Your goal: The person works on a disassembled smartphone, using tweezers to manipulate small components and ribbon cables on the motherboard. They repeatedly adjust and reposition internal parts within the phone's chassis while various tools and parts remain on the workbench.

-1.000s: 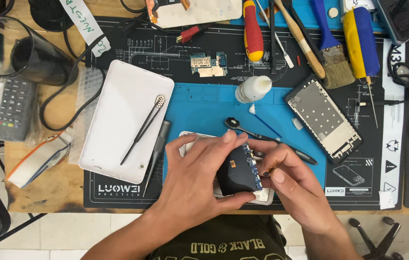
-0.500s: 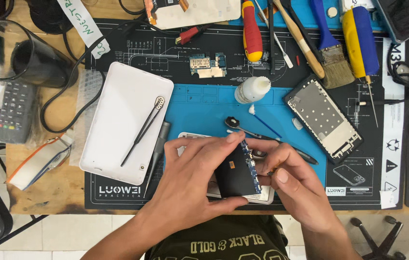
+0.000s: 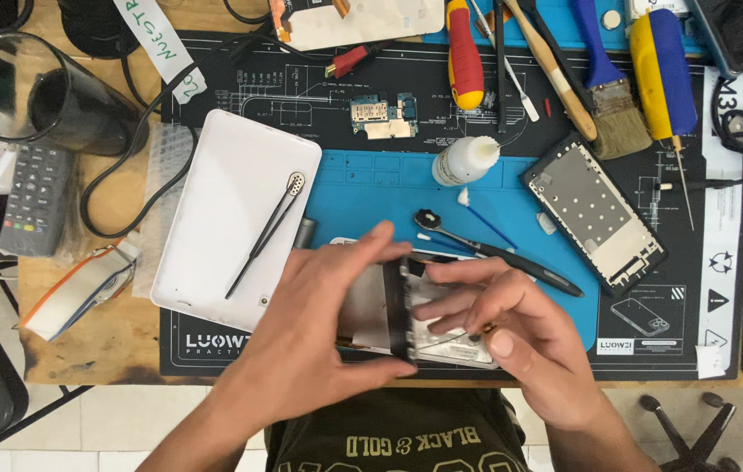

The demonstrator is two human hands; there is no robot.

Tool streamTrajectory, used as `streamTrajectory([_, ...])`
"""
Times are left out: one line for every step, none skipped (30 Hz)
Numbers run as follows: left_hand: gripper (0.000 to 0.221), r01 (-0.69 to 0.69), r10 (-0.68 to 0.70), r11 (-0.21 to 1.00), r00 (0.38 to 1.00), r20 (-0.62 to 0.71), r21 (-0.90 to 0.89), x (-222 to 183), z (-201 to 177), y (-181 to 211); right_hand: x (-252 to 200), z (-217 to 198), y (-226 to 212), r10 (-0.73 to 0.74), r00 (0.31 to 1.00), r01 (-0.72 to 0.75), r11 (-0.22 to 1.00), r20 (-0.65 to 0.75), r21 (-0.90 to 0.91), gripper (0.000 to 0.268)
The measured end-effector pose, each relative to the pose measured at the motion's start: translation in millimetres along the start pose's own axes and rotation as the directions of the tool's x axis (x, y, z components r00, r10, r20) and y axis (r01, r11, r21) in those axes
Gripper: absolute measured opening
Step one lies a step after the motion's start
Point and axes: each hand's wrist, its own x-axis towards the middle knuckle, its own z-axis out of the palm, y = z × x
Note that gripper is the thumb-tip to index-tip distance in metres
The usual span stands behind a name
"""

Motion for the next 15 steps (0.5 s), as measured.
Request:
streamTrajectory([0.141, 0.001, -0.001, 1.000, 1.000, 0.001, 0.000, -1.7, -3.3, -0.3, -0.4, -0.5, 1.9, 0.001, 1.000, -0.001, 1.000, 0.000, 0.001, 0.028])
streamTrajectory([0.136, 0.016, -0.016, 0.999, 1.000, 0.011, -0.032, -2.7, -6.7, -0.8, -0.2, -1.3, 3.7, -0.024, 1.000, 0.024, 0.998, 0.000, -0.049, 0.024])
streamTrajectory([0.132, 0.032, -0.030, 0.997, 0.999, 0.022, -0.063, -3.7, -10.2, -1.3, 0.1, -2.1, 5.4, -0.050, 0.999, 0.050, 0.994, 0.002, -0.099, 0.021])
streamTrajectory([0.132, 0.032, -0.031, 0.998, 0.999, 0.021, -0.062, -4.3, -12.6, -2.9, 0.2, -2.2, 6.4, -0.050, 0.999, 0.050, 0.994, 0.004, -0.098, 0.021])
streamTrajectory([0.133, 0.032, -0.030, 0.997, 0.999, 0.031, -0.063, -4.9, -15.0, -4.5, 0.4, -2.3, 7.6, -0.088, 0.996, 0.086, 0.985, -0.007, -0.149, 0.021])
streamTrajectory([0.134, 0.033, -0.030, 0.997, 0.999, 0.041, -0.065, -5.8, -17.5, -6.1, 0.4, -2.2, 8.8, -0.126, 0.992, 0.120, 0.973, -0.016, -0.198, 0.021])
streamTrajectory([0.134, 0.034, -0.032, 0.997, 0.999, 0.040, -0.063, -7.8, -19.6, -8.0, 0.5, -2.4, 9.4, -0.126, 0.992, 0.120, 0.973, -0.015, -0.197, 0.021])
streamTrajectory([0.133, 0.002, -0.003, 0.999, 1.000, 0.014, 0.034, -9.5, -21.4, -9.8, 0.5, -2.9, 9.8, -0.118, 0.993, 0.109, 0.957, -0.020, -0.268, 0.019])
streamTrajectory([0.134, -0.027, 0.029, 0.991, 1.000, -0.010, 0.132, -11.1, -23.1, -11.6, 0.5, -3.5, 10.2, -0.111, 0.993, 0.096, 0.936, -0.025, -0.337, 0.017])
streamTrajectory([0.134, -0.027, 0.028, 0.991, 1.000, -0.008, 0.132, -12.9, -26.5, -11.4, 0.3, -3.4, 11.5, -0.111, 0.993, 0.095, 0.937, -0.027, -0.336, 0.017])
streamTrajectory([0.130, -0.049, 0.054, 0.975, 0.998, -0.015, 0.216, -14.6, -29.8, -11.2, 0.1, -3.4, 12.7, -0.106, 0.994, 0.087, 0.923, -0.030, -0.375, 0.018])
streamTrajectory([0.126, -0.071, 0.080, 0.952, 0.997, -0.020, 0.298, -16.4, -32.8, -10.9, -0.3, -3.5, 13.8, -0.102, 0.994, 0.078, 0.907, -0.034, -0.413, 0.019])
streamTrajectory([0.126, -0.071, 0.080, 0.952, 0.997, -0.018, 0.298, -17.2, -34.3, -10.8, -0.3, -4.1, 15.2, -0.101, 0.994, 0.077, 0.908, -0.035, -0.413, 0.019])
streamTrajectory([0.122, -0.064, 0.076, 0.929, 0.997, -0.018, 0.365, -17.9, -36.0, -10.8, 0.1, -4.8, 16.5, -0.110, 0.994, 0.092, 0.891, -0.017, -0.445, 0.018])
streamTrajectory([0.119, -0.057, 0.072, 0.901, 0.997, -0.019, 0.430, -18.6, -37.9, -10.8, 0.5, -5.3, 17.8, -0.119, 0.993, 0.106, 0.873, 0.003, -0.476, 0.017])
